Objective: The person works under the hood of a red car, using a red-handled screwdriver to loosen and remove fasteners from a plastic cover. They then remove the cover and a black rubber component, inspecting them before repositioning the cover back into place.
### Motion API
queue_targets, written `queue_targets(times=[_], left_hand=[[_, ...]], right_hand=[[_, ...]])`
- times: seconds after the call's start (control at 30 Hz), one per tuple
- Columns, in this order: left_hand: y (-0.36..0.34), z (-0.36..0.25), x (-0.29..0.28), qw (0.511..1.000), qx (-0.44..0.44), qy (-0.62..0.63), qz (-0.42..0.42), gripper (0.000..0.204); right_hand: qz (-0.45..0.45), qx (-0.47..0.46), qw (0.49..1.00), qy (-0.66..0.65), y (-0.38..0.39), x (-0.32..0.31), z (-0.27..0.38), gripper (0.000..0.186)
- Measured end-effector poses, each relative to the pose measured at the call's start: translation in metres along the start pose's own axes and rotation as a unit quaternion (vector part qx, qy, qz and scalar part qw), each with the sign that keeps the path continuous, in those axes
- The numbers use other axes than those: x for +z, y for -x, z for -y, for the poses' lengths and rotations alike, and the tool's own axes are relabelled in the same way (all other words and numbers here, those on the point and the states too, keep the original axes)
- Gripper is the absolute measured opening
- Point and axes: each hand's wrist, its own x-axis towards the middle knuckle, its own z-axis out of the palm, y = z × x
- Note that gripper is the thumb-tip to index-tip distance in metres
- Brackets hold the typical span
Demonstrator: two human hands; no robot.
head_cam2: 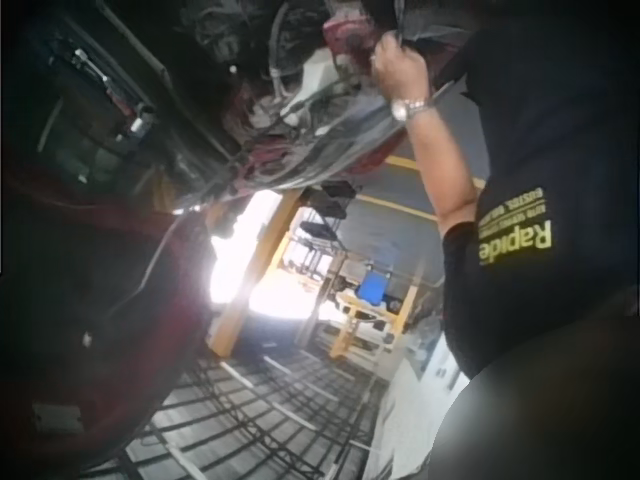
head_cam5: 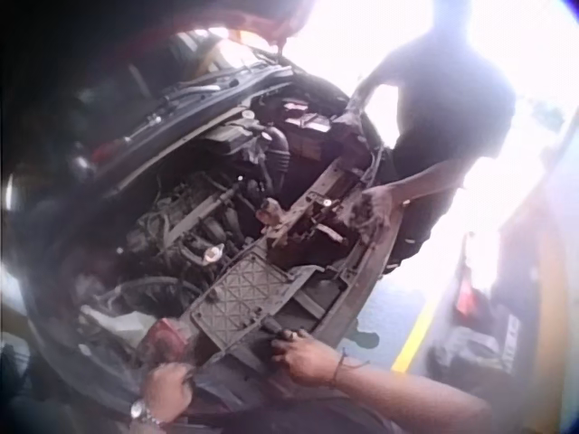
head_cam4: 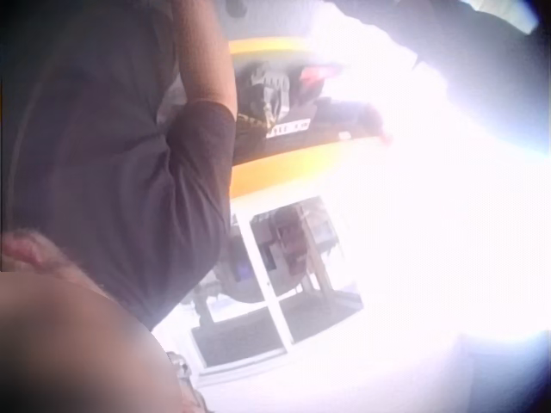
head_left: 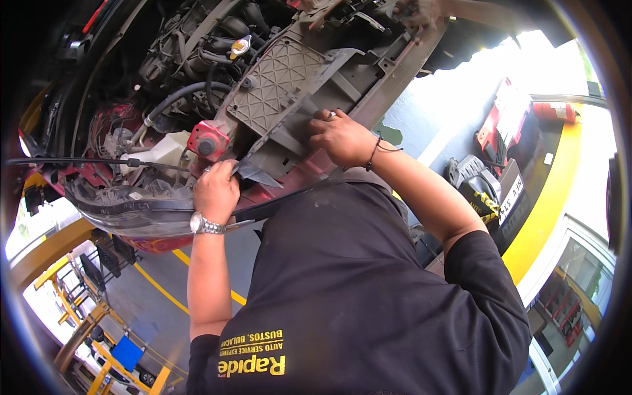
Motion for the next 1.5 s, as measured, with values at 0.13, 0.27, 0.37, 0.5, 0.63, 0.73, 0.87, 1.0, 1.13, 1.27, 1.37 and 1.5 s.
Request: queue_targets(times=[0.13,0.27,0.37,0.5,0.63,0.73,0.87,1.0,1.13,1.27,1.37,1.5], left_hand=[[0.006,-0.006,0.002,1.000,-0.001,0.001,-0.015,0.019],[0.009,0.003,0.004,0.999,0.030,0.032,-0.024,0.019],[0.016,0.008,0.010,0.995,0.076,0.033,-0.057,0.019],[0.009,0.007,0.004,0.997,0.055,0.045,-0.036,0.019],[0.008,0.005,0.005,1.000,-0.016,0.018,0.020,0.016],[0.010,0.006,0.008,0.999,0.031,0.007,-0.023,0.015],[0.012,0.010,0.009,0.995,0.073,0.023,-0.071,0.011],[0.008,0.004,0.000,0.999,0.011,0.034,-0.032,0.010],[0.027,-0.005,-0.017,0.996,-0.027,0.017,-0.080,0.027],[0.049,0.010,-0.031,0.992,-0.043,-0.065,-0.102,0.042],[0.056,0.014,-0.018,0.990,-0.077,-0.083,-0.083,0.043],[0.052,0.008,0.000,0.984,-0.123,-0.091,-0.090,0.040]], right_hand=[[0.042,0.026,0.999,-0.004,0.002,-0.002,0.005,0.022],[-0.009,0.010,1.000,0.026,0.002,-0.002,0.009,0.021],[0.033,0.029,0.999,0.007,0.001,-0.005,0.014,0.025],[0.019,0.019,1.000,0.004,-0.013,-0.012,0.017,0.012],[0.003,-0.016,0.999,0.040,-0.021,0.001,0.024,0.020],[-0.006,-0.012,0.999,0.042,-0.025,0.005,0.025,0.021],[0.020,-0.005,0.998,0.056,-0.022,-0.001,0.027,0.020],[0.009,-0.018,1.000,0.010,-0.023,0.000,0.020,0.016],[-0.043,0.007,0.991,-0.127,-0.019,-0.014,0.037,0.014],[-0.235,-0.037,0.971,-0.022,-0.035,-0.044,0.069,0.033],[-0.123,-0.044,0.987,0.094,-0.060,-0.050,0.074,0.038],[-0.006,-0.057,0.989,0.136,-0.091,-0.037,0.073,0.037]])
